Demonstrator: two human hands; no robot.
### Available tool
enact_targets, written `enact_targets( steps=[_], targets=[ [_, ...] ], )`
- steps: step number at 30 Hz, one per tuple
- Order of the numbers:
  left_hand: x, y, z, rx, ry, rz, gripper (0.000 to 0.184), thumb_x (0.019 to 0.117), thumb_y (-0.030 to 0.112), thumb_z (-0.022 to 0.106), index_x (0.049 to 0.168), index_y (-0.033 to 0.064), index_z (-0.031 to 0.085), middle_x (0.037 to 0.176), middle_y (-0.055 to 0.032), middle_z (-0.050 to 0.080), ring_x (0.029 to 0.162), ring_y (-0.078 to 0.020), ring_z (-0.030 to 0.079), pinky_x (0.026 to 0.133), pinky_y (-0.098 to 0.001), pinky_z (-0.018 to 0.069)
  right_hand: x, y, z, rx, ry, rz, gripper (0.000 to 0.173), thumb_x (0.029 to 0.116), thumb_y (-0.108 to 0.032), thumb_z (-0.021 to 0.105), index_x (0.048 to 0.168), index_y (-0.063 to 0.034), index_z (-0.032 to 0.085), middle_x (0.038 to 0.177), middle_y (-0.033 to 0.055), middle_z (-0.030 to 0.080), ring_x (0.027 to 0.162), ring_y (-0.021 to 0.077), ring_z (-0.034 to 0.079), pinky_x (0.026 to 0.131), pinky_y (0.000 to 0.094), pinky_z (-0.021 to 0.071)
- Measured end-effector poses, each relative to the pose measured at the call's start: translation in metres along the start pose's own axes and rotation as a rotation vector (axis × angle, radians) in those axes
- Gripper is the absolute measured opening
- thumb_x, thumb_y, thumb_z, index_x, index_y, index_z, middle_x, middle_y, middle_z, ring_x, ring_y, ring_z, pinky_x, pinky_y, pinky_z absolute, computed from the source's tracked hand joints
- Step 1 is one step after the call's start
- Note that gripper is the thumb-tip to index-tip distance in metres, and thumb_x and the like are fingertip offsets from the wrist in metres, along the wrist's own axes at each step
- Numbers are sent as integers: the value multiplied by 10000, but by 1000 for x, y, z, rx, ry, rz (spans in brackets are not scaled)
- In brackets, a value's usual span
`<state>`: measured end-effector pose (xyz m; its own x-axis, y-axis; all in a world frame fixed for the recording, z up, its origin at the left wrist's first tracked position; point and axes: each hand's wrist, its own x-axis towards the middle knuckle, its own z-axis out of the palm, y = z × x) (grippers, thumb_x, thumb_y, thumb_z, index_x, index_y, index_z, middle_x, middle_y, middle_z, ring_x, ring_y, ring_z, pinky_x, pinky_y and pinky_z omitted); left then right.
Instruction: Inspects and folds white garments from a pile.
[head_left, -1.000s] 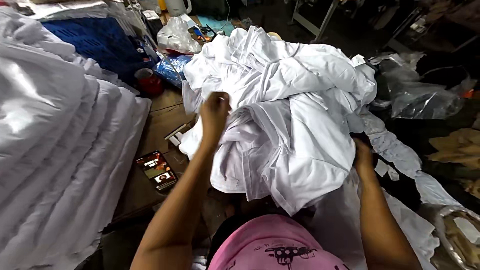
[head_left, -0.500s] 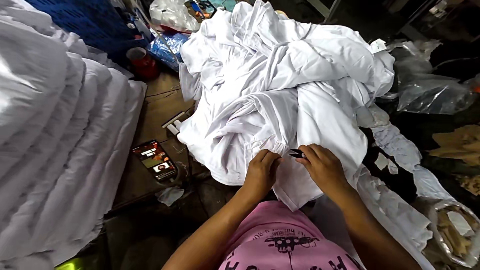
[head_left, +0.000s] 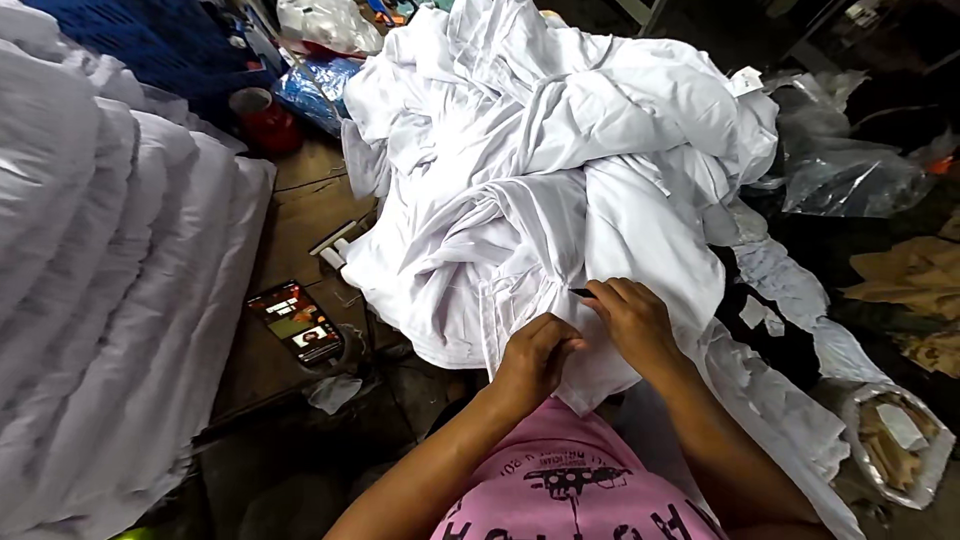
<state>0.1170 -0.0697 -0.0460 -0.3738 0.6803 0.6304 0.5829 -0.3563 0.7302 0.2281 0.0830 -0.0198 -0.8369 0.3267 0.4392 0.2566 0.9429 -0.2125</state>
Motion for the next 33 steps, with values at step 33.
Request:
enact_targets(
  steps=[33],
  targets=[
    [-4, -17, -34, 194, -64, -408, 231, 1012, 80, 533, 957, -70, 700, 839, -148, 680, 762, -179, 653, 757, -317, 544, -22, 16, -6, 593, -198, -16, 334, 1016, -213, 579, 1170, 57, 701, 1161, 174, 712, 985, 166, 695, 863, 278, 571]
  ],
)
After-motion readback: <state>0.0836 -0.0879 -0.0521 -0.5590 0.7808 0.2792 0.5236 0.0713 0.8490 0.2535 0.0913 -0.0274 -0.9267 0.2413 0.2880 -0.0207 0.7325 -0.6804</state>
